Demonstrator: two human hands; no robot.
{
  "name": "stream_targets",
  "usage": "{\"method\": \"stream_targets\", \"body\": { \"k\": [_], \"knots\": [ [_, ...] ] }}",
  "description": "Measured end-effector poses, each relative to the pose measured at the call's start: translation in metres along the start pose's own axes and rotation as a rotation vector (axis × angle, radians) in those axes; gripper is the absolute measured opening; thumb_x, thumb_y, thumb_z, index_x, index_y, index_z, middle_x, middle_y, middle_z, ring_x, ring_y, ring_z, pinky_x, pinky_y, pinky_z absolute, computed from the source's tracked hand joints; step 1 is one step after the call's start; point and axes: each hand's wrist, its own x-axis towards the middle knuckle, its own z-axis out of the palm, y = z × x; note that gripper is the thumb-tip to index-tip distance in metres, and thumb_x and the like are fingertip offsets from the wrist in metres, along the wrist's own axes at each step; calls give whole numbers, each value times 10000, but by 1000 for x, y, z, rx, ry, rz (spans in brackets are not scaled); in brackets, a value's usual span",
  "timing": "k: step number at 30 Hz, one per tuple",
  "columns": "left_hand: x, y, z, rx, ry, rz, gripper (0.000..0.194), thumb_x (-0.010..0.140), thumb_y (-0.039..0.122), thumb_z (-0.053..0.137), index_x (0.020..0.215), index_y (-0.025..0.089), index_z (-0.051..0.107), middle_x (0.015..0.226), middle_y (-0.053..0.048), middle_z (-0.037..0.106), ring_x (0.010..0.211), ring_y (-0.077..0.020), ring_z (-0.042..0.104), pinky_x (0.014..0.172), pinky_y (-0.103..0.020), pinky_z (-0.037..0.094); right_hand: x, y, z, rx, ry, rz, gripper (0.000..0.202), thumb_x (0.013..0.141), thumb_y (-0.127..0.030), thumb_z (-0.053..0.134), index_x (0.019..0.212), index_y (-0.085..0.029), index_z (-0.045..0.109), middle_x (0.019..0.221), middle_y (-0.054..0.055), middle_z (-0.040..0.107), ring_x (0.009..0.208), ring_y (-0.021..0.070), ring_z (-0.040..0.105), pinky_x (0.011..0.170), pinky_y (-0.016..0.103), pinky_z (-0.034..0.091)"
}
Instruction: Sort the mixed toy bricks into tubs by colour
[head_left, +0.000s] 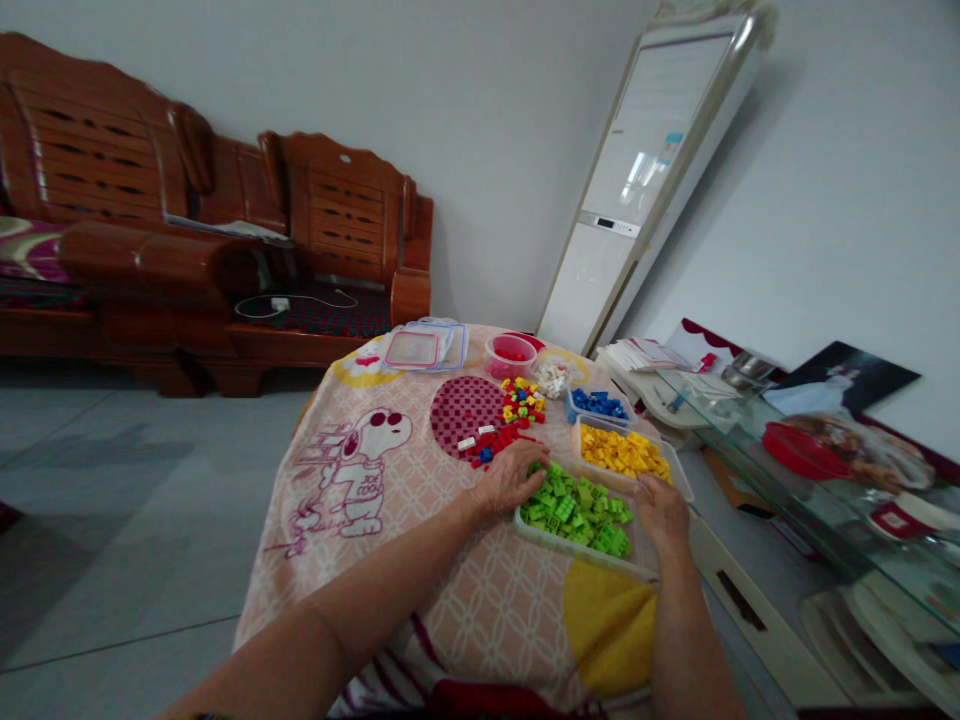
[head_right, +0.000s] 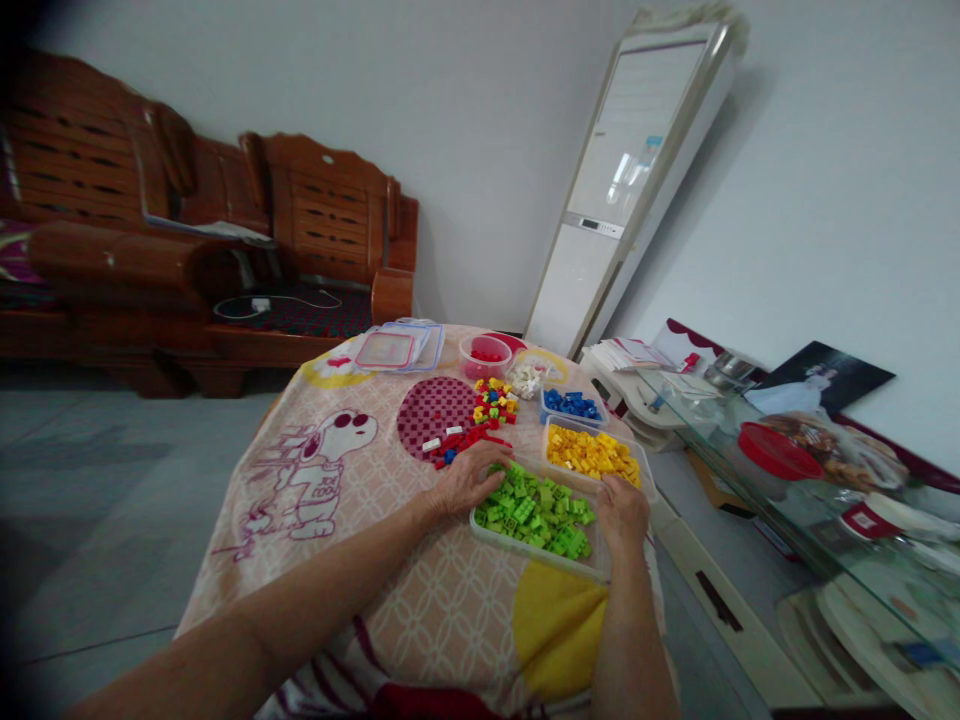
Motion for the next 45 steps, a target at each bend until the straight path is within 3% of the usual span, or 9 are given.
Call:
{"method": "stream_targets", "body": {
  "k": [4,15,23,28,35,45],
  "knots": [
    [-2,-1,0,22,25,19,309,874,286,526,1140,182,645,1241,-115,637,1188,-223,556,1040,-395,449,-1,0,3,-16,44,5,374,722,-228,439,928,-185,747,930,89,740,855,229,657,804,344,498],
    [-4,-1,4,64,53,-68,355,875,294,526,1192,166,625,1262,-122,616,1216,-235,524,1082,-418,418,-3,7,1,85,39,20,440,683,-218,429,997,-159,731,1060,106,726,992,247,656,931,388,497],
    [1,7,19,99,20,-56,356,919,289,462,1225,165,597,1312,-132,582,1236,-237,523,1075,-428,436,-8,12,-8,-41,79,46,444,651,-126,440,986,-129,731,1032,125,726,988,252,653,958,365,472],
    [3,15,30,115,16,-73,394,956,336,400,1252,142,573,1332,-142,563,1247,-234,517,1085,-424,432,-14,9,-20,-188,22,200,489,711,-74,424,1122,-42,688,1108,176,695,1006,262,646,958,356,453],
    [-5,20,25,47,-106,35,404,930,368,462,1260,163,574,1343,-141,563,1242,-234,530,1077,-419,436,-15,0,-38,-231,-28,519,506,765,-84,448,1227,-108,652,1173,175,669,1012,299,653,851,371,497],
    [-4,21,31,-48,-300,150,572,919,446,482,1402,143,449,1505,-165,396,1388,-259,388,1151,-414,342,-6,30,-38,-248,-52,617,491,740,-100,489,1198,-74,665,1060,189,706,1005,289,662,870,354,496]
  ]
}}
